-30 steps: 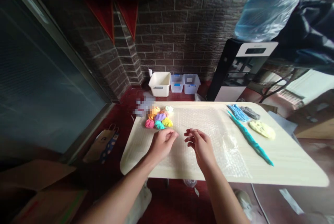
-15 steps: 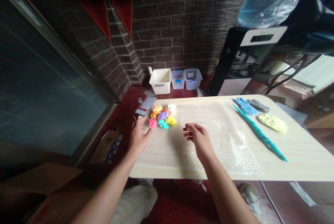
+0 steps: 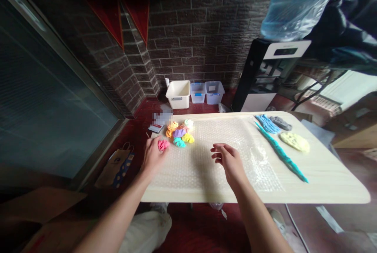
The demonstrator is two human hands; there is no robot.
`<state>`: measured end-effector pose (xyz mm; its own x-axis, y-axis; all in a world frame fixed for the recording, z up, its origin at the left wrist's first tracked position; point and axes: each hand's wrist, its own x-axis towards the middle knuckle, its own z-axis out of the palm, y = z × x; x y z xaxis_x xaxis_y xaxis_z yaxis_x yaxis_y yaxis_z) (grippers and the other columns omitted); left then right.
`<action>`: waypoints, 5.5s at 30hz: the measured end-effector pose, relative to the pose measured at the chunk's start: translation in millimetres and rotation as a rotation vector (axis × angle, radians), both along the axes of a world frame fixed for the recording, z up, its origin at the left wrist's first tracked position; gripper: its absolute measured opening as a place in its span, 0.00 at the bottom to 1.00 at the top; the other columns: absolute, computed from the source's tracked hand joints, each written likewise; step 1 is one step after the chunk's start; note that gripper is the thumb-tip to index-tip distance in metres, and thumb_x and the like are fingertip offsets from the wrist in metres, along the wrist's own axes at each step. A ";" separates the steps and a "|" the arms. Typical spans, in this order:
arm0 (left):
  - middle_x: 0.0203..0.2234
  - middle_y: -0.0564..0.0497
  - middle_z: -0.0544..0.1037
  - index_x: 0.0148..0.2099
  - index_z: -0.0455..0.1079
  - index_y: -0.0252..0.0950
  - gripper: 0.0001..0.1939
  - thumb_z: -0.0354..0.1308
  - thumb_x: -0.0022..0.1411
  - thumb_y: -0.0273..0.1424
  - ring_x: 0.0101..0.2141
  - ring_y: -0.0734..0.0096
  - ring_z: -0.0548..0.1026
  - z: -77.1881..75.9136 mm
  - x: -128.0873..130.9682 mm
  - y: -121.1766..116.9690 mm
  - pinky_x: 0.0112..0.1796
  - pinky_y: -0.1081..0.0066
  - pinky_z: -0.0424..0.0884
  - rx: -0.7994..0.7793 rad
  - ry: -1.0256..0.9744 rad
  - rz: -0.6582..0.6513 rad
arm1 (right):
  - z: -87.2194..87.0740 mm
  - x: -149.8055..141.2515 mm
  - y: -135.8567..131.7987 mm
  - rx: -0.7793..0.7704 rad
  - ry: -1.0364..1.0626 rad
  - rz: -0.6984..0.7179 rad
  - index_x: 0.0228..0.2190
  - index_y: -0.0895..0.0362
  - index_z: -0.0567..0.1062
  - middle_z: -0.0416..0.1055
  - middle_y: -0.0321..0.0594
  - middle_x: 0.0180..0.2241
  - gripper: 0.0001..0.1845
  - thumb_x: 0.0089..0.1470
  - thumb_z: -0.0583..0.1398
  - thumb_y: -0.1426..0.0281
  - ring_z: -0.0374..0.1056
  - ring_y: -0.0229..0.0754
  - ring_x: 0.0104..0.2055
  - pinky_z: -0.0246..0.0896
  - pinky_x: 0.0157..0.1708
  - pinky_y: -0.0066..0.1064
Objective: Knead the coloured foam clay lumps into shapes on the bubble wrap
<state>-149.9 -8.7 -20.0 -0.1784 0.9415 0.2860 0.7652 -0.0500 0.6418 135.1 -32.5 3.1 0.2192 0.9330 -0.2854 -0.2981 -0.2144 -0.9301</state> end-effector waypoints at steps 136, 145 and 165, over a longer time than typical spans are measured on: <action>0.39 0.44 0.83 0.43 0.78 0.36 0.09 0.66 0.65 0.35 0.41 0.61 0.81 8.2 176.6 -44.2 0.43 0.65 0.74 -0.390 -0.864 -0.739 | -4.6 44.5 -61.2 0.342 -1.006 0.294 0.53 0.55 0.74 0.82 0.45 0.40 0.21 0.57 0.62 0.75 0.79 0.48 0.39 0.72 0.41 0.36; 0.37 0.47 0.80 0.39 0.74 0.36 0.16 0.57 0.67 0.44 0.36 0.63 0.79 15.2 168.9 -31.7 0.35 0.68 0.72 -0.483 -0.977 -0.424 | -2.6 49.3 -56.3 0.067 -0.360 0.072 0.18 0.53 0.65 0.58 0.28 0.14 0.28 0.51 0.72 0.53 0.49 0.32 0.17 0.43 0.17 0.27; 0.37 0.43 0.82 0.39 0.76 0.33 0.18 0.59 0.65 0.44 0.33 0.64 0.79 19.5 180.3 -52.4 0.34 0.67 0.73 -0.751 -1.217 -0.555 | 0.2 30.1 -52.9 0.147 -0.486 0.016 0.15 0.53 0.62 0.54 0.29 0.15 0.33 0.58 0.68 0.48 0.49 0.34 0.19 0.45 0.20 0.30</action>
<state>30.3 -61.1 -0.5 0.4674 0.8219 -0.3256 -0.2315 0.4692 0.8522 165.3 -85.4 3.3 0.2795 0.9600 -0.0193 0.1784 -0.0717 -0.9813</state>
